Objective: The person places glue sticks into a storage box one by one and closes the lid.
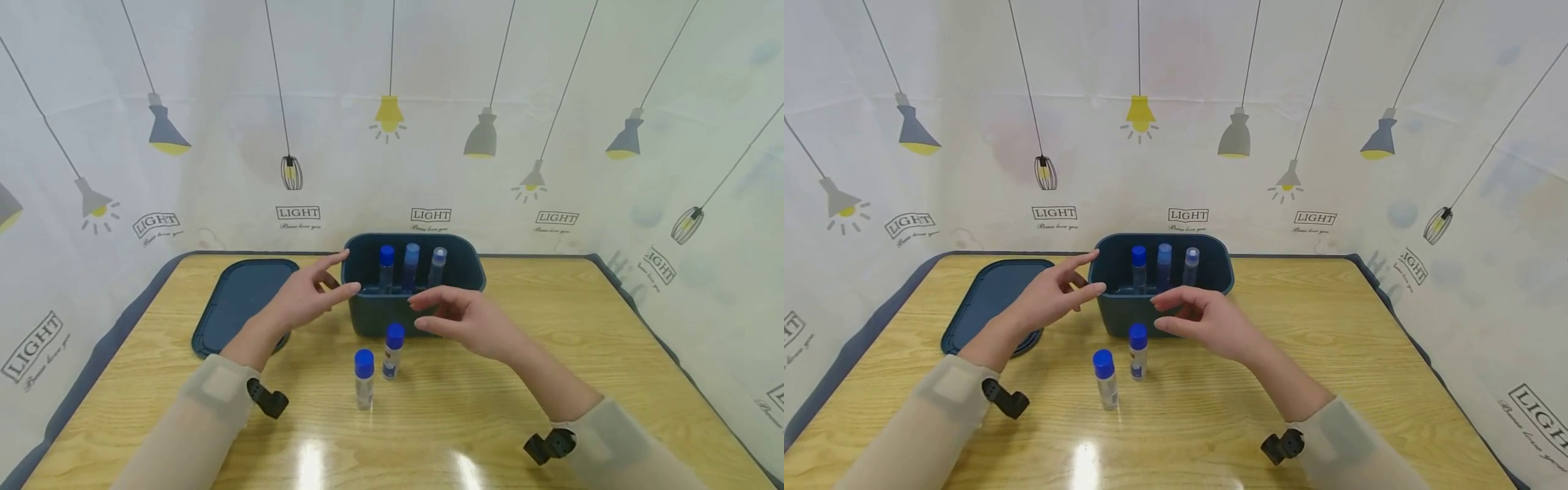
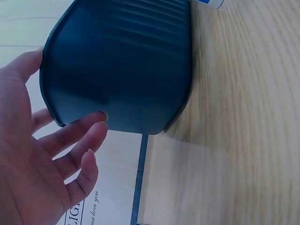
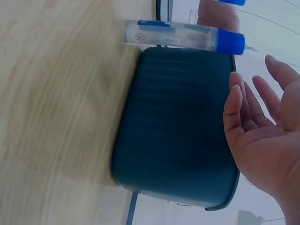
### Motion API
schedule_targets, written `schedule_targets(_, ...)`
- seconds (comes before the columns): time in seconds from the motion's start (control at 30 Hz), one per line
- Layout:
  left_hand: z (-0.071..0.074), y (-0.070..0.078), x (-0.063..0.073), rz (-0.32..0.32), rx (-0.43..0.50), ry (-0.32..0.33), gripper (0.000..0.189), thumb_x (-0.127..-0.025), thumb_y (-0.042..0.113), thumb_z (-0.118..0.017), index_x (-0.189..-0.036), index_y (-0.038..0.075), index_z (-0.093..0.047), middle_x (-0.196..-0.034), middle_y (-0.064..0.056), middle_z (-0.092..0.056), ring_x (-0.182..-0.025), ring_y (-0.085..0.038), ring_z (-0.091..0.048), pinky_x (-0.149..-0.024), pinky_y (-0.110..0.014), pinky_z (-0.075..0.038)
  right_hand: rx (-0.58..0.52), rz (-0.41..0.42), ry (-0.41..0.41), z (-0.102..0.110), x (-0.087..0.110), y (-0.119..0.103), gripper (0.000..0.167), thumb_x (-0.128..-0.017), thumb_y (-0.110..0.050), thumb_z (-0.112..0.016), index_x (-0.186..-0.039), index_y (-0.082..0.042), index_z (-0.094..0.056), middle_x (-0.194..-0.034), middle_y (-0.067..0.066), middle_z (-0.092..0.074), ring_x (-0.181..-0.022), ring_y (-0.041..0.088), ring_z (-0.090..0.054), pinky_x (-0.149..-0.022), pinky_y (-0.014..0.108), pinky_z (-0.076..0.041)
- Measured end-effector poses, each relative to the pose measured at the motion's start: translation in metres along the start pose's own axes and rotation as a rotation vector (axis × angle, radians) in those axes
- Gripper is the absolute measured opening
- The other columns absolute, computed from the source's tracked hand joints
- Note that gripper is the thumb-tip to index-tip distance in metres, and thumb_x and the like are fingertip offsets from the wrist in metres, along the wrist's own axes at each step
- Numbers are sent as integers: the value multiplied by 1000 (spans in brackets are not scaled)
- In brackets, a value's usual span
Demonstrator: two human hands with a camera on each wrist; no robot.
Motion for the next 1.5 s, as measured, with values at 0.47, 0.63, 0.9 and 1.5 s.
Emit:
schedule_targets(0.47,0,2,0,10,-16,9,84,-99,70,-70,-171,41,-37,-121,-10,-73,-94,-28,-70,-82,-38,-58,-101,52,-154,-31,-5,7,45,-105,-23,-78,-147,-11,-68,-130,6,-76,-96,25,-70,-80,28,-59)
schedule_targets(0.63,0,2,1,1,-9,12,84,-99,69,-70,-171,41,-37,-120,-11,-73,-93,-27,-71,-81,-37,-58,-83,55,-144,-38,-7,10,45,-105,-20,-78,-147,-12,-67,-124,5,-77,-93,24,-70,-79,29,-60)
schedule_targets(0.9,-2,0,-1,-17,-22,26,83,-100,69,-70,-171,41,-37,-119,-10,-73,-95,-29,-70,-78,-37,-57,-71,65,-109,-41,-6,9,39,-105,-15,-76,-143,-12,-69,-127,7,-75,-93,22,-67,-81,27,-59)
schedule_targets(1.5,-4,0,-1,-12,-48,64,83,-99,72,-68,-170,41,-40,-115,-9,-73,-97,-27,-68,-75,-37,-55,-70,192,1,-16,3,-20,37,-102,-7,-78,-139,-9,-70,-120,5,-77,-92,21,-72,-80,28,-62)
Point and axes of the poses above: each hand's wrist, its own x-axis away from the middle knuckle, its own z-axis out of the back of the hand, y = z × x, the point moved 1 cm from there along -x, towards the middle knuckle
